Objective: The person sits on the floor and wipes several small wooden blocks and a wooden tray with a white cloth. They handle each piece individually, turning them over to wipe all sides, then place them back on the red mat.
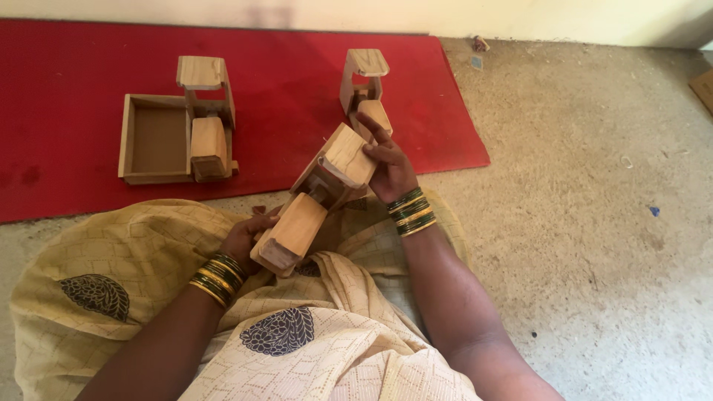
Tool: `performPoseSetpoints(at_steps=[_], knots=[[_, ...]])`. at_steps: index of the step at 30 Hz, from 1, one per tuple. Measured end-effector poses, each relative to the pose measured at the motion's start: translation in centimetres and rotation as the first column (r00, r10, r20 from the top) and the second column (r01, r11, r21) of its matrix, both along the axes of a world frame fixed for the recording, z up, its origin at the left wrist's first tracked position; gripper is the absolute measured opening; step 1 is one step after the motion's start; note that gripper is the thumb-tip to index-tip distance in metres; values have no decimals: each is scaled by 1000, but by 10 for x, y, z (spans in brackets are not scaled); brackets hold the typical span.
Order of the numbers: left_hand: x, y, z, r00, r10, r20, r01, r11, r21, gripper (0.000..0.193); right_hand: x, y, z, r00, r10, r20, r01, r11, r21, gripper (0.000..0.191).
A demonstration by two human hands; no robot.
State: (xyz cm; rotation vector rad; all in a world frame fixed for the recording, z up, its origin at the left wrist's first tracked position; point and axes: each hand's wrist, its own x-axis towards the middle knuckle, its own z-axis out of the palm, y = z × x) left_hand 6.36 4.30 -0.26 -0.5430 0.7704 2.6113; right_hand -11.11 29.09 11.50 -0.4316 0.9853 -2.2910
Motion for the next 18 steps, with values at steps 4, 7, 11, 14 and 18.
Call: performPoseSetpoints(at_steps=[4, 7, 11, 14, 18], knots=[[3, 4, 15, 999, -36, -37, 35, 999, -25, 66, -3, 0, -5, 999, 40, -5, -39, 999, 19, 65], [5, 5, 17, 1000, -7, -25, 6, 1000, -27, 65, -4, 1, -9, 1000, 7, -5, -6, 997, 82, 57], [3, 4, 5, 988, 59, 140, -36, 987, -159, 52, -6, -2, -20, 985, -158, 64, 147, 979, 143, 49], [-1, 1, -16, 990, 66, 127, -58, 996, -62, 41, -14, -2, -35, 947, -272, 171, 255, 960, 111, 40], [-1, -3, -45, 997, 59, 42, -57, 997, -52, 38, -33, 3, -58, 918, -385, 90, 370, 917, 150, 34]])
